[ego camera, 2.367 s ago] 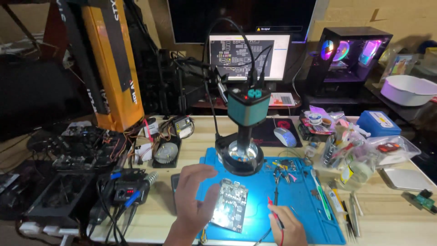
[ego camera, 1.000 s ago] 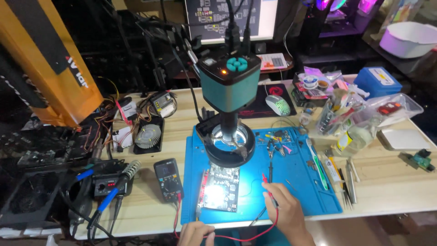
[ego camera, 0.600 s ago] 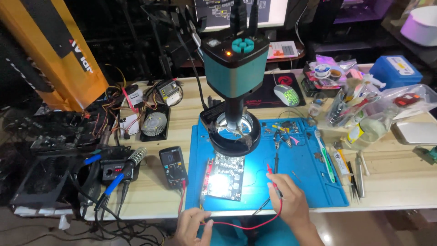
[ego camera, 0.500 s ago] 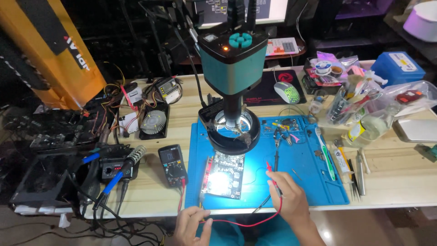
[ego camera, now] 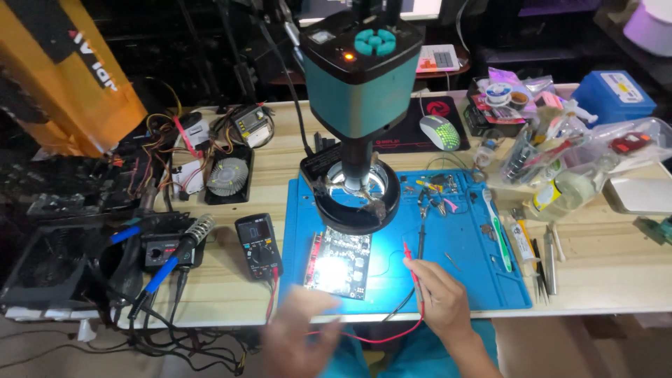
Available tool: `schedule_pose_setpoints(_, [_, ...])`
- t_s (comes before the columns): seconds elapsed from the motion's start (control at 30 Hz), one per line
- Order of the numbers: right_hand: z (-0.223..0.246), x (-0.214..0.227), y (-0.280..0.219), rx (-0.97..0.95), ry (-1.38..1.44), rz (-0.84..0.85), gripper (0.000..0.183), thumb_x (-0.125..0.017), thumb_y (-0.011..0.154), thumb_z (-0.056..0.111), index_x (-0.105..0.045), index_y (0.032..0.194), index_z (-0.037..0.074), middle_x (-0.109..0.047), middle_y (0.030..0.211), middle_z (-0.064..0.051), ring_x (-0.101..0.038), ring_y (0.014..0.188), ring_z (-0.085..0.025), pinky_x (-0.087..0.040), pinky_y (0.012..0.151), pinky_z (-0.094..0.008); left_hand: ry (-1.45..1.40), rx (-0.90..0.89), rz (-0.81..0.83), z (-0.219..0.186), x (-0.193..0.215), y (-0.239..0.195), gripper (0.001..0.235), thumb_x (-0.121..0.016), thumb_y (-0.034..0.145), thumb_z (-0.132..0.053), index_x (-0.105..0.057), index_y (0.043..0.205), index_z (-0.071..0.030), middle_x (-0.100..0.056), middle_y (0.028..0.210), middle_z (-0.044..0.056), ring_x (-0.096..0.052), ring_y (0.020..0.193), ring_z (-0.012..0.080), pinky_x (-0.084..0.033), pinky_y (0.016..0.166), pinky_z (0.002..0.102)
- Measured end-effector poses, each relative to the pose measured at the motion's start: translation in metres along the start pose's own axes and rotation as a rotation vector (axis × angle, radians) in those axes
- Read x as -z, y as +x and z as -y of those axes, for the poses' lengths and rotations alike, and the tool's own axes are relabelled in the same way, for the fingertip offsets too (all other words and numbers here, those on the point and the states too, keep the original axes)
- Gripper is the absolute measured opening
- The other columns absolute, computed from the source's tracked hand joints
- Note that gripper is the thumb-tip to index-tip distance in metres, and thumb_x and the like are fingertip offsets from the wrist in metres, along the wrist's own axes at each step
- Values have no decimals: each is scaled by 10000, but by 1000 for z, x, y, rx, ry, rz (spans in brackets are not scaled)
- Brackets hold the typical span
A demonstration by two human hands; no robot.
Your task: Testing a circuit board using a multimeter and probes at an electronics repair station.
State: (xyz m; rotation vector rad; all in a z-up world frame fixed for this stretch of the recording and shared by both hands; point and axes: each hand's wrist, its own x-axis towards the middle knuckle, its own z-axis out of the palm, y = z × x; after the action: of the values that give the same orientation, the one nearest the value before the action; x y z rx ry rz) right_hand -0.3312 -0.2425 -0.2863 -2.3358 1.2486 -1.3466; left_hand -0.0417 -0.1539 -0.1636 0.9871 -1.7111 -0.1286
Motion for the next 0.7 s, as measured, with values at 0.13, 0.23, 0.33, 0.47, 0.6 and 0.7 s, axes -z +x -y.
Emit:
schedule_pose_setpoints(0.13, [2,-1,0,1,-22,39,439,-615,1025,-72,-744,1419,72,-807,1293,-149,-799,1171,-303,-680,936,-412,-5,113,-147,-2,42,77,145,-653,1031,-61,-741,921,-98,-739,823,39,-710,781,180,-573,758,297])
schedule_pose_setpoints(0.23, [0,-2,-3,-23,-3,51,431,-649,1031,-19,-751,1430,111,-803,1314,-129,-799,1184,-281,-659,952,-410,254,98,-271,22,56,135,247,-632,1113,-285,-783,1079,-92,-797,1004,45,-733,852,157,-563,745,299])
schedule_pose_setpoints(0.33, [-1,-2,-1,-49,26,93,452,-628,1017,-38,-749,1431,98,-800,1337,-128,-791,1205,-283,-656,958,-415,-95,310,-447,38,57,209,161,-705,1103,-135,-733,1236,-48,-768,1058,66,-749,981,168,-610,819,257])
schedule_pose_setpoints(0.47, [-3,-2,-3,-122,16,117,445,-629,1014,-9,-770,1410,135,-812,1327,-85,-793,1210,-241,-663,962,-385,-116,118,-370,42,62,287,451,-621,1056,-482,-688,1278,-95,-746,1192,112,-732,1097,224,-613,916,352])
schedule_pose_setpoints(0.6, [-3,-3,-2,-129,21,78,503,-623,978,-86,-778,1396,148,-815,1297,-88,-814,1140,-210,-676,885,-336,-400,-303,-401,60,53,347,165,-653,1163,-206,-623,1308,-133,-614,1128,47,-565,986,179,-475,897,311])
schedule_pose_setpoints(0.7, [-5,-4,-2,-138,22,89,490,-647,985,-66,-768,1407,151,-811,1297,-87,-813,1155,-216,-700,907,-333,10,-317,-493,49,68,339,242,-602,1288,-236,-626,1525,-192,-731,1101,26,-323,702,102,-221,633,281])
